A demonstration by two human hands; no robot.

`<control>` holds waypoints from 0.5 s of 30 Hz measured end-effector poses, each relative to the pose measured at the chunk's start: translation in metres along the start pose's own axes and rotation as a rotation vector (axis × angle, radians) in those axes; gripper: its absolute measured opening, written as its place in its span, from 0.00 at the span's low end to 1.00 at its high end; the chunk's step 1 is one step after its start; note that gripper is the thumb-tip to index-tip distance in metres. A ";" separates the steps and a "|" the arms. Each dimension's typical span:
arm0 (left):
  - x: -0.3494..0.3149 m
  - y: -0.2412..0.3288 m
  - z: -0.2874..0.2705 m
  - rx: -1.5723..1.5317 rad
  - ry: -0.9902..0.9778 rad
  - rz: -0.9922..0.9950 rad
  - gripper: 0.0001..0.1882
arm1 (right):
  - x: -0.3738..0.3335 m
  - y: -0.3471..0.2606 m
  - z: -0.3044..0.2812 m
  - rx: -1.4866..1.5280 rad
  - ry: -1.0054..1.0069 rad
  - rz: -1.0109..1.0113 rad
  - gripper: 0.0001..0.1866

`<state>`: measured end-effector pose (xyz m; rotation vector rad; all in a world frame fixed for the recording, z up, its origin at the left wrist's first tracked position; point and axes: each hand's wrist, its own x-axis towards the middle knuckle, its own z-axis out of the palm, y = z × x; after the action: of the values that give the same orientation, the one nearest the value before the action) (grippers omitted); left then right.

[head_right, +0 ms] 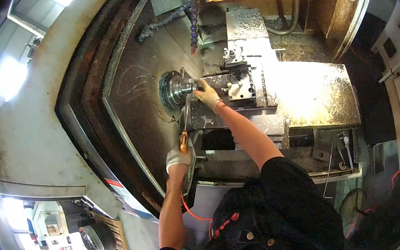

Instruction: The person operates a metal lathe in a workshop, repeatedly opening the machine door to insert and remove small metal rings. They use a screwdriver to adjust the chuck and a long metal rod to clear metal shavings from the machine bed into a blue bin.

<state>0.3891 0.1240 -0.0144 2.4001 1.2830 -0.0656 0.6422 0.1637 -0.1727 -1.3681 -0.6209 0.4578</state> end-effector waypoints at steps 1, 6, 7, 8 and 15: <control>0.003 -0.007 0.008 -0.058 0.025 0.012 0.22 | 0.000 0.001 -0.002 0.000 -0.025 -0.002 0.31; -0.020 -0.035 0.035 -0.253 0.048 -0.043 0.26 | -0.002 -0.021 -0.005 -0.075 -0.103 0.085 0.33; -0.031 -0.044 0.045 -0.263 0.069 -0.059 0.26 | -0.002 -0.024 -0.007 -0.216 -0.103 0.063 0.33; -0.044 -0.057 0.059 -0.273 0.088 -0.078 0.26 | -0.004 -0.030 -0.008 -0.297 -0.102 0.023 0.33; -0.169 -0.139 0.070 -0.520 0.154 0.185 0.18 | -0.012 -0.066 -0.002 -0.317 -0.210 0.047 0.31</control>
<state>0.1912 0.0326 -0.0863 2.0802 0.9803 0.4588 0.6310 0.1447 -0.1092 -1.6505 -0.8622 0.5622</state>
